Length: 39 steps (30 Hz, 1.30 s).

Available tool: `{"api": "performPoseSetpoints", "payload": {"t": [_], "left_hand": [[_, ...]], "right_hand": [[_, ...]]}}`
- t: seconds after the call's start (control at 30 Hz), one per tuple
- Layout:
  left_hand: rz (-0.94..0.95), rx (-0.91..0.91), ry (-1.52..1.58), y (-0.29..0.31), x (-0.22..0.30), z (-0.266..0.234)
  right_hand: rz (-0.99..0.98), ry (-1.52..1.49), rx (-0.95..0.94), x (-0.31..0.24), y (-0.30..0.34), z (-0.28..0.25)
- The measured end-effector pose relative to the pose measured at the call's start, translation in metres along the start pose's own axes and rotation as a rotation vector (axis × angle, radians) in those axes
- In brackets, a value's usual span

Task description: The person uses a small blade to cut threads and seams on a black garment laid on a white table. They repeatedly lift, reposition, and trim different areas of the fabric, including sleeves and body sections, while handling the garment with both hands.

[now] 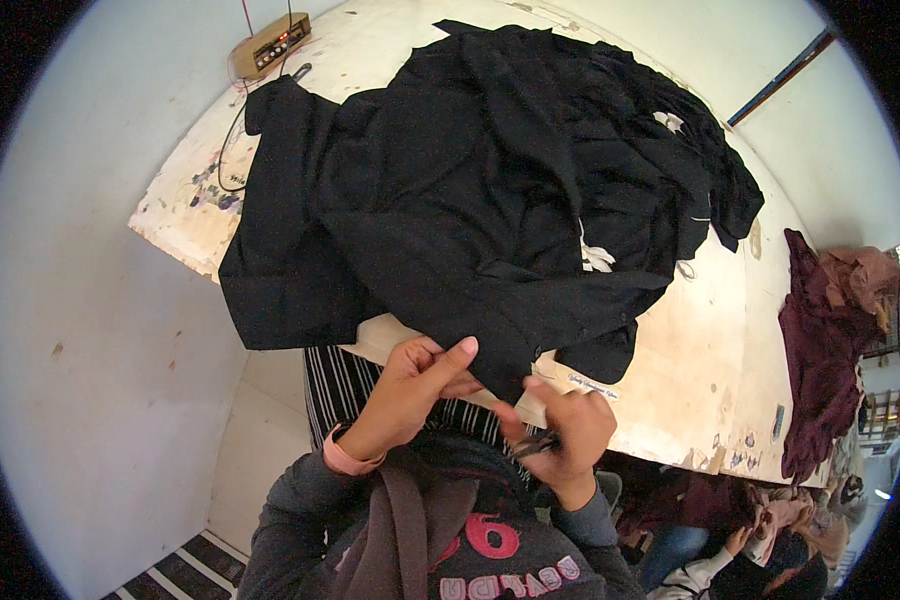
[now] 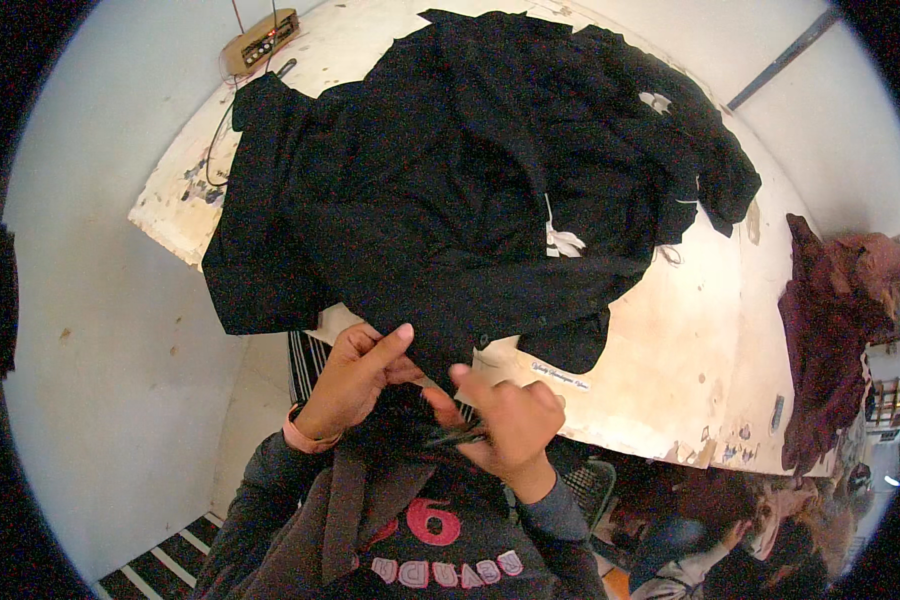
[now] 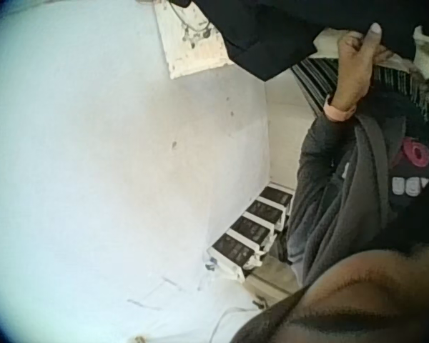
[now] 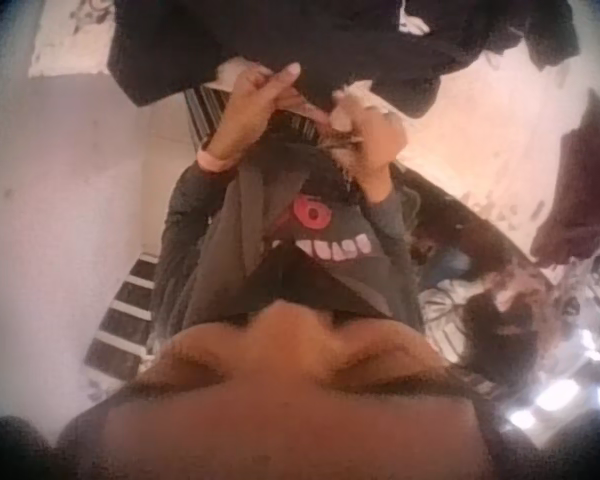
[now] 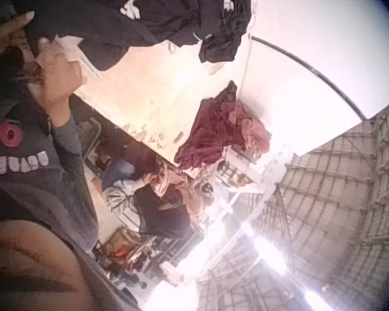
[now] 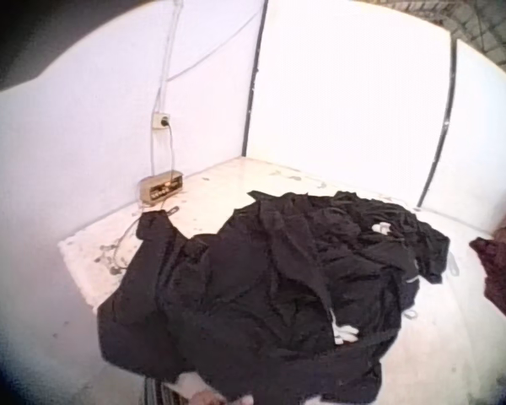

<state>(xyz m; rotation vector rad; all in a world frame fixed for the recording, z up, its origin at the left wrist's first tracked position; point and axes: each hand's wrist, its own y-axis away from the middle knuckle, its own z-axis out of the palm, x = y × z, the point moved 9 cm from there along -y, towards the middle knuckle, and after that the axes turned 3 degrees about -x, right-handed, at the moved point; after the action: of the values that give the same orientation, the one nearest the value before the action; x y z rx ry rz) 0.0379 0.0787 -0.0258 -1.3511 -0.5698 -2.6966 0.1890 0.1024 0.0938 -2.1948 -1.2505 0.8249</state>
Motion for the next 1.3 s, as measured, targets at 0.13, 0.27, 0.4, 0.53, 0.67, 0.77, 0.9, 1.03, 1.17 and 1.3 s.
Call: {"api": "performPoseSetpoints", "payload": {"t": [0.13, 0.27, 0.4, 0.53, 0.67, 0.77, 0.9, 1.03, 1.17, 1.3], "left_hand": [[-0.013, -0.077, -0.118, 0.0, -0.006, 0.006], [0.046, -0.052, -0.102, -0.007, -0.003, 0.003], [0.026, -0.081, -0.103, -0.005, -0.002, 0.001], [0.053, -0.03, -0.115, 0.002, 0.005, 0.003], [0.062, -0.061, -0.144, 0.002, 0.005, 0.008], [0.058, -0.063, -0.202, 0.003, 0.004, 0.004], [0.06, -0.03, -0.203, 0.004, 0.006, 0.006], [-0.002, -0.023, -0.209, -0.001, -0.007, -0.004], [-0.054, -0.093, -0.064, -0.005, -0.017, 0.006], [-0.031, -0.1, 0.091, -0.006, -0.022, 0.016]], "right_hand": [[-0.245, 0.326, -0.135, -0.025, 0.015, 0.026], [-0.269, -0.233, -0.238, -0.029, 0.016, 0.017], [-0.037, -0.304, -0.292, -0.022, -0.011, -0.004], [-0.217, 0.322, -0.319, -0.022, -0.018, -0.007], [-0.327, 0.418, -0.357, -0.028, -0.018, 0.002], [-0.362, 0.479, -0.356, -0.035, -0.018, 0.002], [-0.401, 0.519, -0.342, -0.037, -0.016, 0.005], [-0.3, 0.34, -0.245, -0.028, -0.018, -0.011], [0.123, -0.129, -0.025, 0.02, -0.016, -0.036], [0.51, -0.358, -0.048, 0.056, 0.004, -0.014]]}}
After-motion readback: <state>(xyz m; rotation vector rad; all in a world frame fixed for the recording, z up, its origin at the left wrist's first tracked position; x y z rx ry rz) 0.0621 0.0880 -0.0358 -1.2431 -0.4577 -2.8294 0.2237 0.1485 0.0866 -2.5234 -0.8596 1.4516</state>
